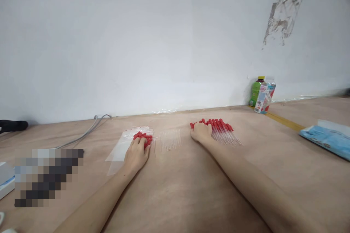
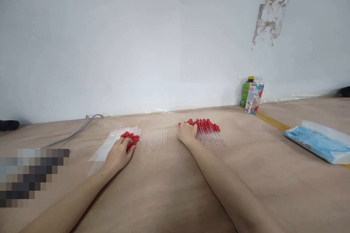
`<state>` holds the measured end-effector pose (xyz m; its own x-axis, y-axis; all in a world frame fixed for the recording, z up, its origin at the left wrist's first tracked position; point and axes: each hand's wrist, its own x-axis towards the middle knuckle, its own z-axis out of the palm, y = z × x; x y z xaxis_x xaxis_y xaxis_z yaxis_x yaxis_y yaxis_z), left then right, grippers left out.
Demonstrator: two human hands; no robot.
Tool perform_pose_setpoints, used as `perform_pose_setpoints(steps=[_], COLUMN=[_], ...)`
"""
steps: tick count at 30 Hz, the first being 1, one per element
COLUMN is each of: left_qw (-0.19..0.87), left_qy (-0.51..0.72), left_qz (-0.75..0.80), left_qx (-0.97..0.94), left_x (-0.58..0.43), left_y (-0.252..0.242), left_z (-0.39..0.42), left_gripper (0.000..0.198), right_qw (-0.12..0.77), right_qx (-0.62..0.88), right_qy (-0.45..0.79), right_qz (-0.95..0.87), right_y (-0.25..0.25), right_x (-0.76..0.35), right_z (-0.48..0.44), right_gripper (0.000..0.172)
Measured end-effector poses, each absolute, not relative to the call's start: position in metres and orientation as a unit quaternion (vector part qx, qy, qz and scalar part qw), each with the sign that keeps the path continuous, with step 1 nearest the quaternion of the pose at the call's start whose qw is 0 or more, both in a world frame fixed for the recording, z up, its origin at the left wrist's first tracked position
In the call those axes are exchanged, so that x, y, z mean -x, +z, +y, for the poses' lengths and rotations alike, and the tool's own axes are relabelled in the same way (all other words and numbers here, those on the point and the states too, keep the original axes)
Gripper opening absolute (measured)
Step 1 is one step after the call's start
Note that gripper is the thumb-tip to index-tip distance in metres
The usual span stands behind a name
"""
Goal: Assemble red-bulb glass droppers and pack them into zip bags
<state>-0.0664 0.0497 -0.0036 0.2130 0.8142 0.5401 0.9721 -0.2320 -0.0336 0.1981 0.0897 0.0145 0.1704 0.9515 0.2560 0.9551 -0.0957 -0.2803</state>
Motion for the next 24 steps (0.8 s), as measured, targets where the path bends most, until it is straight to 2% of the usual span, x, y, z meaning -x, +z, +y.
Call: perform_pose_setpoints(steps=[5,13,20,24], left_qw=[0.206,0.212,0.160,0.137], left_qy=[-0.192,-0.181,-0.187,-0.236], left_qz=[-0.591,-0.618,-0.633,-0.603], left_qx=[0.756,0.735,0.734,0.749], left_x=[0.065,0.066,0.067,0.070], left_y=[-0.003,-0.003,-0.003,-0.004], left_z=[0.051,0.051,0.051,0.053], left_gripper=[0.016,0.021,0.018,0.018], right_qw=[0.190,0.170,0.171,0.213], right_qx=[0.712,0.730,0.730,0.701], right_qy=[-0.022,0.053,0.088,0.064], right_qz=[-0.676,-0.660,-0.656,-0.677], right_y=[0.013,0.010,0.008,0.011], right_x=[-0.179,-0.143,-0.139,-0.146], right_z=[0.084,0.089,0.093,0.077], right_gripper=[0.028,0.025,0.019,0.023])
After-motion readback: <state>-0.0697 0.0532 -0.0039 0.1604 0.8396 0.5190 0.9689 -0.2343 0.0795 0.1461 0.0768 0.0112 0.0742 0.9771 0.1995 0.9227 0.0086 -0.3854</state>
